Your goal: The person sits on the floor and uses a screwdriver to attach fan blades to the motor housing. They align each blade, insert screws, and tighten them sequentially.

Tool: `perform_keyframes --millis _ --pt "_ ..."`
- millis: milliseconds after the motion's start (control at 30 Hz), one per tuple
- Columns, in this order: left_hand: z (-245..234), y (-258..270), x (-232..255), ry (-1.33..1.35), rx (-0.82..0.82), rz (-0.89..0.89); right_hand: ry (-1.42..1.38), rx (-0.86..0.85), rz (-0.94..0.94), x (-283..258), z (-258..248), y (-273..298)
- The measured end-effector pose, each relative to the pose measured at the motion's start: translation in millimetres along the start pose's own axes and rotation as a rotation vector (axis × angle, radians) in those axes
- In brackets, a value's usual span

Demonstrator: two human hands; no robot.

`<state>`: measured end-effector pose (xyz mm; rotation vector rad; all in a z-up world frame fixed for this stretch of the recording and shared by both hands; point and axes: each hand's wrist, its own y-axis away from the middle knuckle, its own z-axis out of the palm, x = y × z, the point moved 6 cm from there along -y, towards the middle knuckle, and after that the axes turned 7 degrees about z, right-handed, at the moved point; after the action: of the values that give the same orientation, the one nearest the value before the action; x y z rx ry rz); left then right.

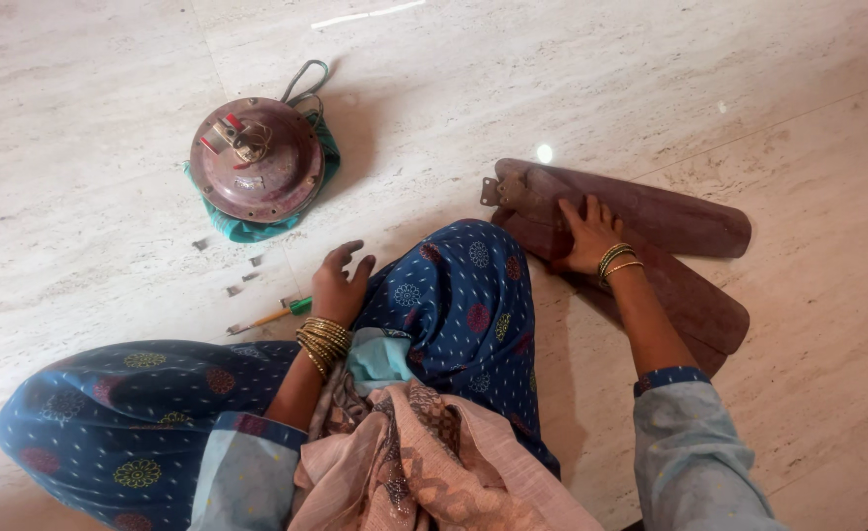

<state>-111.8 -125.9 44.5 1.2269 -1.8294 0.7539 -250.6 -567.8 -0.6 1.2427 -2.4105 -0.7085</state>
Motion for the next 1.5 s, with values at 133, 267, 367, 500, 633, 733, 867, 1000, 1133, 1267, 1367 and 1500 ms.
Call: perform_keyframes --millis 133,267,367,500,633,733,867,1000,1133,1267,1367,1500 --pt "32.6 -15.1 25.1 0.086 0.013 0.144 0.039 -0.001 -0.011 -12.0 -16.7 10.6" --pt "86.3 -32.6 29.8 0.218 -0.097 0.035 -0.003 0.125 -0.085 -41.0 -57.5 23.6" --pt "118.2 -49.8 14.1 0.341 -0.117 -0.022 -0.011 0.343 -0.194 -80.8 -97.8 36.2" --pt "138.5 -78.3 -26.0 0.651 -0.064 -0.134 0.0 0.433 -0.33 -163.0 -131.6 43.6" --pt "122.6 -80.0 -87.6 1.064 0.2 -0.444 0.067 0.413 -0.447 -267.9 -134.7 47.2" --pt "78.1 -59.4 -135.2 1.114 0.623 -0.471 0.12 0.431 -0.503 -322.8 -125.2 53.4" --pt "10.8 -43.1 -195.1 1.161 0.939 -0.533 0.142 0.467 -0.522 -351.8 -109.4 55.7" --pt "-11.2 -70.3 -213.9 1.288 0.973 -0.602 0.091 0.435 -0.498 -347.7 -94.1 48.0" --pt "-7.0 -83.7 -219.0 1.27 1.024 -0.637 0.074 0.415 -0.458 -334.7 -85.0 38.9" --pt "12.5 -86.0 -222.4 1.213 1.108 -0.58 0.057 0.428 -0.449 -335.5 -84.6 34.6" --pt "32.6 -93.1 -224.4 1.247 1.123 -0.562 0.08 0.46 -0.443 -346.5 -86.8 38.3" --pt "65.5 -107.5 -218.5 1.275 1.105 -0.556 0.087 0.455 -0.396 -350.4 -89.9 44.2"
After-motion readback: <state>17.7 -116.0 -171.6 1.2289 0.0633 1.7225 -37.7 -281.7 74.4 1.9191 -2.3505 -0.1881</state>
